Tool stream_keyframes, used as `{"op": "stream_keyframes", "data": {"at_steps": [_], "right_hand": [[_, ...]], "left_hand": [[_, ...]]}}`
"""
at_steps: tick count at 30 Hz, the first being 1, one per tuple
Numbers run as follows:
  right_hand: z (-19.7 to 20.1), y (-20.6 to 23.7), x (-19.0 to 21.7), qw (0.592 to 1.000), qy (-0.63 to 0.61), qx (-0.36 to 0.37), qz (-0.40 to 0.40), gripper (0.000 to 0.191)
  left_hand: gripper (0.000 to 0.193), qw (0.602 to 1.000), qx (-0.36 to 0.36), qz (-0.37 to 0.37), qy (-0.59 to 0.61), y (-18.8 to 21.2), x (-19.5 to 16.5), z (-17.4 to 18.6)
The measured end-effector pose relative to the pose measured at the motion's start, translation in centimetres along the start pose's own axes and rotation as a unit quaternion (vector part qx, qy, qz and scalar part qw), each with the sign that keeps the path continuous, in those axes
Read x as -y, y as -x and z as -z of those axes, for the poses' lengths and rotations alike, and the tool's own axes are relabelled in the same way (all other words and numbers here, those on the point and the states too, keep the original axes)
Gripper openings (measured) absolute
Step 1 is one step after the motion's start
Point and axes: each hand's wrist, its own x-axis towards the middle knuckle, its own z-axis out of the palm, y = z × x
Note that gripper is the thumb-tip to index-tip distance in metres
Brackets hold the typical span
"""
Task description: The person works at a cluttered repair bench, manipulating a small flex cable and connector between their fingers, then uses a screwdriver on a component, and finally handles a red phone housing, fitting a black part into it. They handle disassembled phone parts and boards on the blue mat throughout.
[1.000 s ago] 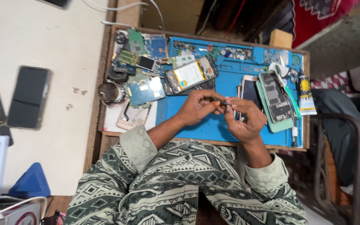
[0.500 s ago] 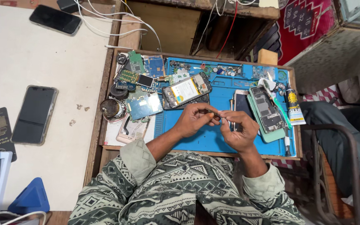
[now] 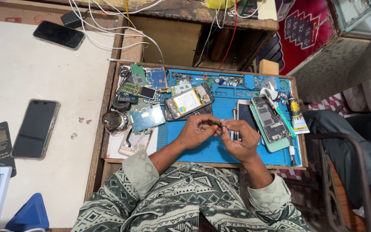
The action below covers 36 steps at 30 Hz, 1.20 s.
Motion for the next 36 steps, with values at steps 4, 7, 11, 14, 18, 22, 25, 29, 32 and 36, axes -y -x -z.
{"op": "stream_keyframes", "data": {"at_steps": [4,7,11,14,18,22,25,29,32,36], "right_hand": [[0.2,0.3,-0.3,0.998,-0.045,0.000,-0.041,0.017],[0.4,0.5,-0.8,0.993,-0.091,-0.001,-0.078,0.015],[0.4,1.0,-1.6,0.979,-0.163,0.009,-0.124,0.014],[0.3,1.5,-2.2,0.963,-0.223,0.008,-0.151,0.015],[0.2,2.1,-2.8,0.960,-0.236,0.007,-0.153,0.016],[-0.1,2.6,-3.1,0.950,-0.269,-0.006,-0.160,0.015],[-0.7,3.0,-2.9,0.942,-0.290,-0.032,-0.166,0.015],[-1.1,3.1,-3.0,0.941,-0.293,-0.049,-0.164,0.016],[-1.0,2.6,-2.8,0.949,-0.266,-0.046,-0.166,0.017],[-0.3,1.7,-1.9,0.980,-0.152,-0.025,-0.127,0.018]], "left_hand": [[0.022,1.000,-0.006,0.011,-0.024,0.0,-0.6,-0.6],[0.022,0.999,-0.005,0.025,-0.039,0.0,-1.0,-0.9],[0.023,0.996,0.000,0.041,-0.073,0.0,-1.4,-0.9],[0.022,0.998,0.005,0.028,-0.063,0.0,-1.3,-0.8],[0.019,0.999,0.019,0.023,-0.038,-0.1,-0.7,-0.7],[0.019,0.999,0.023,0.018,-0.029,-0.1,-0.2,-0.5],[0.019,0.999,0.028,0.013,-0.007,-0.1,-0.2,-0.5],[0.021,0.999,0.017,0.024,-0.014,0.0,-0.8,-0.8],[0.018,0.998,-0.010,0.028,-0.061,0.1,-1.6,-1.0],[0.016,0.970,-0.046,-0.058,-0.230,0.3,-2.7,-1.3]]}}
